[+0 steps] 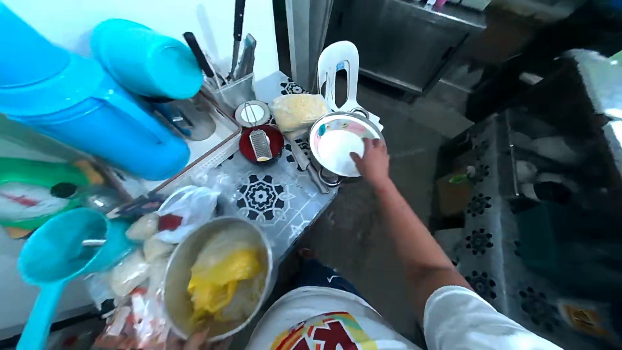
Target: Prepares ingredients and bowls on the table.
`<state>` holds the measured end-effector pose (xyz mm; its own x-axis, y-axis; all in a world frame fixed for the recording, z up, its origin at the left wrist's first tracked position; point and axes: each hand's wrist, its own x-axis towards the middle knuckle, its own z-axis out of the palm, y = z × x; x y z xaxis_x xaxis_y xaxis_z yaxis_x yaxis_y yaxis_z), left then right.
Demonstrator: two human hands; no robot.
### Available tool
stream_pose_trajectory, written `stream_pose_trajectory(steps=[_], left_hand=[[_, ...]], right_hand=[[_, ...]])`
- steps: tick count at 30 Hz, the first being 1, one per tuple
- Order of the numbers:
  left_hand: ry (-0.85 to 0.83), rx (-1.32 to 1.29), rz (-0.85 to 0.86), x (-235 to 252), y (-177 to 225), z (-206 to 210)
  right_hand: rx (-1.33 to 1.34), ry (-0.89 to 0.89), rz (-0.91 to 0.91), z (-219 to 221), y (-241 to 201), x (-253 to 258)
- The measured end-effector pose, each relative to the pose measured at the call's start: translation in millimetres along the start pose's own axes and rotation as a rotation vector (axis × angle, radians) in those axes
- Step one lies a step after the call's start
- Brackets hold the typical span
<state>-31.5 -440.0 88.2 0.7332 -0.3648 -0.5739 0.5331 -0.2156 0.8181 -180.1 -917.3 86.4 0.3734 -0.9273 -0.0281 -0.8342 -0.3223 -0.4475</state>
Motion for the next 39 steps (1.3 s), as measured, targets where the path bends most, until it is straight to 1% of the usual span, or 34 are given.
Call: stream_pose_trajectory(steps=[2,4,6,8,10,13,16,18,19,23,25,27,29,33,35,36,37,39], left_hand=[[0.001,0.033,-0.018,25,-2,37],[0.010,0.049,-0.010,44,-2,70],[0.020,0.055,0.002,58,-3,95],[0.043,0.036,0.012,70,-7,112],[0.059,0.038,0.000,78,-15,120],[0.074,0.107,-0.020,86,-20,120],[0.081,0.226,0.004,88,-23,112],[0.091,0.345,0.084,88,-22,104],[0.096,0.401,0.152,88,-22,98],[0.163,0.553,0.525,85,-15,86],[0.156,0.577,0.682,88,-9,84],[0.124,0.595,0.797,93,0,89],[0.067,0.619,0.849,98,15,104],[-0.126,0.717,0.796,116,50,159],[-0.257,0.749,0.738,131,62,191],[-0.327,0.732,0.665,138,68,210],[-0.378,0.673,0.555,146,75,230],[-0.414,0.450,0.266,163,88,273]], right_hand=[[-0.009,0.037,0.165,-8,36,37],[-0.026,-0.018,0.273,-10,60,65],[-0.040,-0.110,0.313,-11,69,80],[-0.046,-0.167,0.318,-13,68,86],[-0.050,-0.167,0.302,-12,68,84],[-0.010,-0.117,0.274,-10,70,76],[-0.067,-0.140,0.325,-15,63,82],[-0.088,-0.132,0.329,-14,61,81],[-0.077,-0.098,0.310,-12,62,76],[-0.093,-0.013,0.295,1,63,73],[-0.091,0.033,0.304,6,59,71],[-0.115,0.069,0.320,10,58,73],[-0.140,0.077,0.337,12,60,81],[-0.155,0.015,0.335,4,60,86],[-0.127,-0.009,0.258,-6,60,92],[-0.075,0.007,0.172,-11,61,97],[-0.009,0.022,0.081,-18,61,106],[0.121,0.024,-0.077,-32,54,132]])
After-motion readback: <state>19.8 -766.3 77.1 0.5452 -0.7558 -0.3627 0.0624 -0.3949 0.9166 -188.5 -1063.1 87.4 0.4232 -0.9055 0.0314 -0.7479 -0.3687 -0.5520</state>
